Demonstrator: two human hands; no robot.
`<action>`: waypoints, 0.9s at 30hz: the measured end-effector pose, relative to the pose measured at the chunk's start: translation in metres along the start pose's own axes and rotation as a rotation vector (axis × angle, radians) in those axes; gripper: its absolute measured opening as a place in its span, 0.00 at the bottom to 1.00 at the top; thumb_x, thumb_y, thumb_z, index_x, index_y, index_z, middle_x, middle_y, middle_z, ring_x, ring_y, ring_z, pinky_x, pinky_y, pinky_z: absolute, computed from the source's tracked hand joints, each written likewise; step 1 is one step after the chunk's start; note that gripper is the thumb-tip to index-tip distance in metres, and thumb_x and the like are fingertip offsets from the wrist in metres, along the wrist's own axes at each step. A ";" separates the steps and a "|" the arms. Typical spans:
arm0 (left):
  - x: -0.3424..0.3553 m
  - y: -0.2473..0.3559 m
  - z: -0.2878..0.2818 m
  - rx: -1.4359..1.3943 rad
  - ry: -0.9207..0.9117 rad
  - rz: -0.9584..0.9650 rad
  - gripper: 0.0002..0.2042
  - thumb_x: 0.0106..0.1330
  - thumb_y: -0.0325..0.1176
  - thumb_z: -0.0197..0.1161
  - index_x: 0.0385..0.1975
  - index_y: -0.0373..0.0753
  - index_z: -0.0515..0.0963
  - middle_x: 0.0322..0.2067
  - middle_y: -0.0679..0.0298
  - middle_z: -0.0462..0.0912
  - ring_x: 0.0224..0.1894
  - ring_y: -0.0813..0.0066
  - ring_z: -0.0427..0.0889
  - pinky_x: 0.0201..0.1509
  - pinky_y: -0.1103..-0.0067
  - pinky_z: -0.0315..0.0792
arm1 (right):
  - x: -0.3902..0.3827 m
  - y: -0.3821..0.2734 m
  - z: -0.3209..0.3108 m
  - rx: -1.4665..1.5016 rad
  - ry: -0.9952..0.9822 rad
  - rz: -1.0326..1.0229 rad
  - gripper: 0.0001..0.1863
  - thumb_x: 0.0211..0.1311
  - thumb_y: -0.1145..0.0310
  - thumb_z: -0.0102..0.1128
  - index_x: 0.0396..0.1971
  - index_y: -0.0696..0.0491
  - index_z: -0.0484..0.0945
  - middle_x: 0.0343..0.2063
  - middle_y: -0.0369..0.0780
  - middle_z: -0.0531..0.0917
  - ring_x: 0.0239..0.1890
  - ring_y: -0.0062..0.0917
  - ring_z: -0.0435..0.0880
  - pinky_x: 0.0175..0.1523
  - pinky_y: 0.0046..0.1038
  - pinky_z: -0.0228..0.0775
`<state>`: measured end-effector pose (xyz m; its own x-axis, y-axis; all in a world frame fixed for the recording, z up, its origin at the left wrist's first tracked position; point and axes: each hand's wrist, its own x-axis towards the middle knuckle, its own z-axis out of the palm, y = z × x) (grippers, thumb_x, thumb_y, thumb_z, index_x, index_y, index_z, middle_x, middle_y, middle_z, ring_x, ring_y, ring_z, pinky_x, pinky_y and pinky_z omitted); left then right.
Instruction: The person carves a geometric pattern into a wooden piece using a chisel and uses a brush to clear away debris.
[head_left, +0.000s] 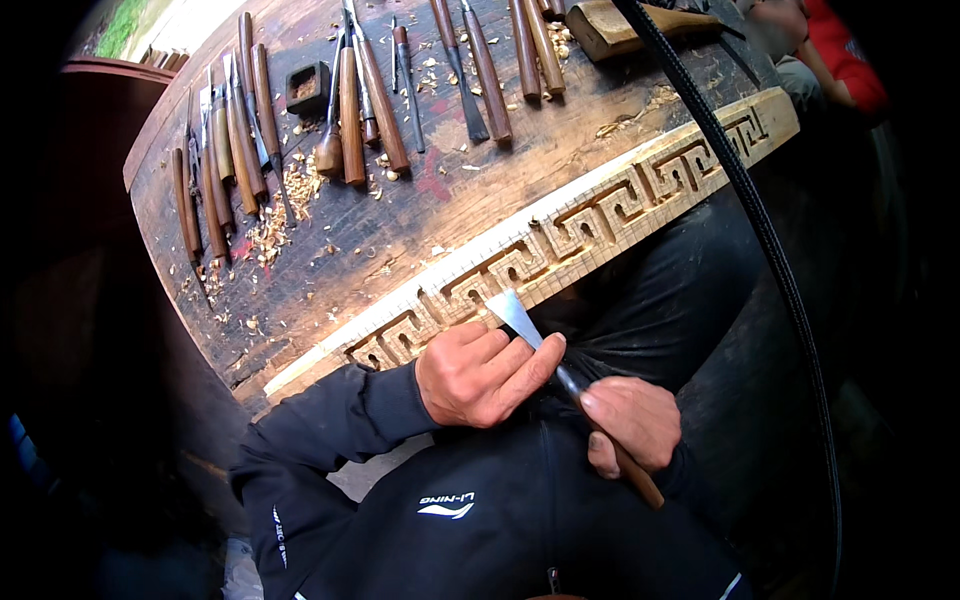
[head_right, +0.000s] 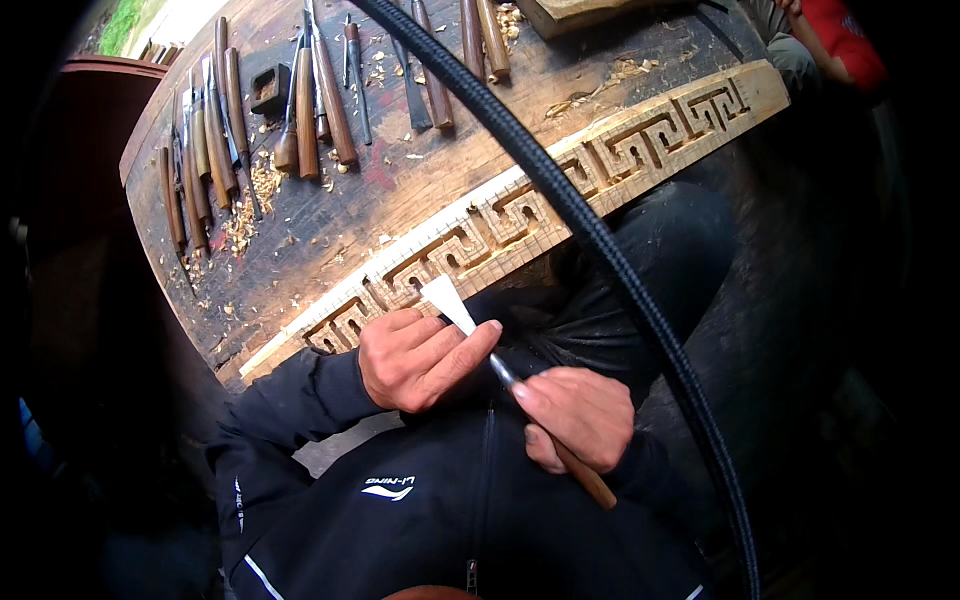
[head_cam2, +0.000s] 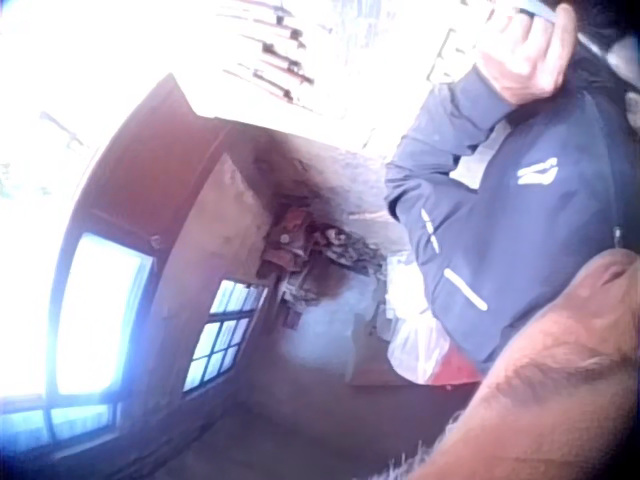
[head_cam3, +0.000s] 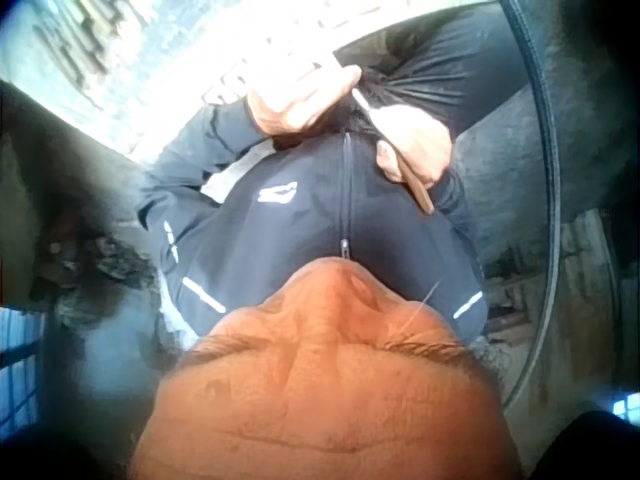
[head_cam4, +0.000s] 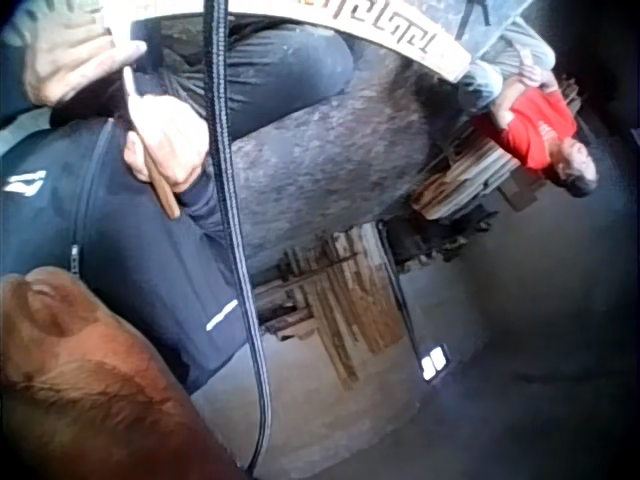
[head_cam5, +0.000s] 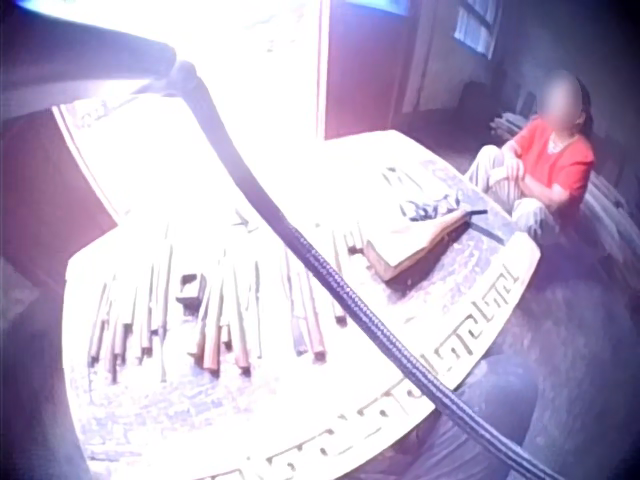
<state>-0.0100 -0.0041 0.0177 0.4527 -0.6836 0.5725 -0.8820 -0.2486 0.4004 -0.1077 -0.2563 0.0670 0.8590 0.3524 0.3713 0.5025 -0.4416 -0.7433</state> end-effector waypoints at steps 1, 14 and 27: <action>0.000 0.000 0.001 0.002 -0.023 0.012 0.24 0.56 0.26 0.71 0.55 0.29 0.88 0.24 0.69 0.77 0.22 0.79 0.75 0.24 0.79 0.64 | -0.006 -0.002 -0.003 -0.025 -0.010 -0.001 0.19 0.67 0.74 0.69 0.55 0.64 0.86 0.37 0.49 0.91 0.34 0.41 0.95 0.43 0.38 0.92; -0.007 0.001 0.013 0.008 -0.065 0.075 0.24 0.61 0.29 0.70 0.58 0.27 0.85 0.27 0.69 0.76 0.23 0.79 0.74 0.26 0.78 0.67 | -0.006 -0.024 -0.010 -0.161 -0.101 0.079 0.25 0.57 0.78 0.72 0.57 0.64 0.86 0.39 0.51 0.91 0.34 0.39 0.95 0.43 0.35 0.92; -0.006 0.001 0.014 -0.061 -0.047 0.030 0.18 0.65 0.29 0.70 0.53 0.27 0.86 0.27 0.67 0.77 0.25 0.78 0.77 0.25 0.78 0.70 | 0.001 -0.026 -0.011 -0.198 -0.119 0.052 0.24 0.58 0.78 0.75 0.56 0.64 0.87 0.39 0.50 0.91 0.34 0.38 0.95 0.42 0.35 0.92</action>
<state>-0.0149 -0.0101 0.0046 0.4180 -0.7220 0.5514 -0.8848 -0.1860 0.4272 -0.1185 -0.2534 0.0927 0.8724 0.4145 0.2589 0.4776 -0.6103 -0.6320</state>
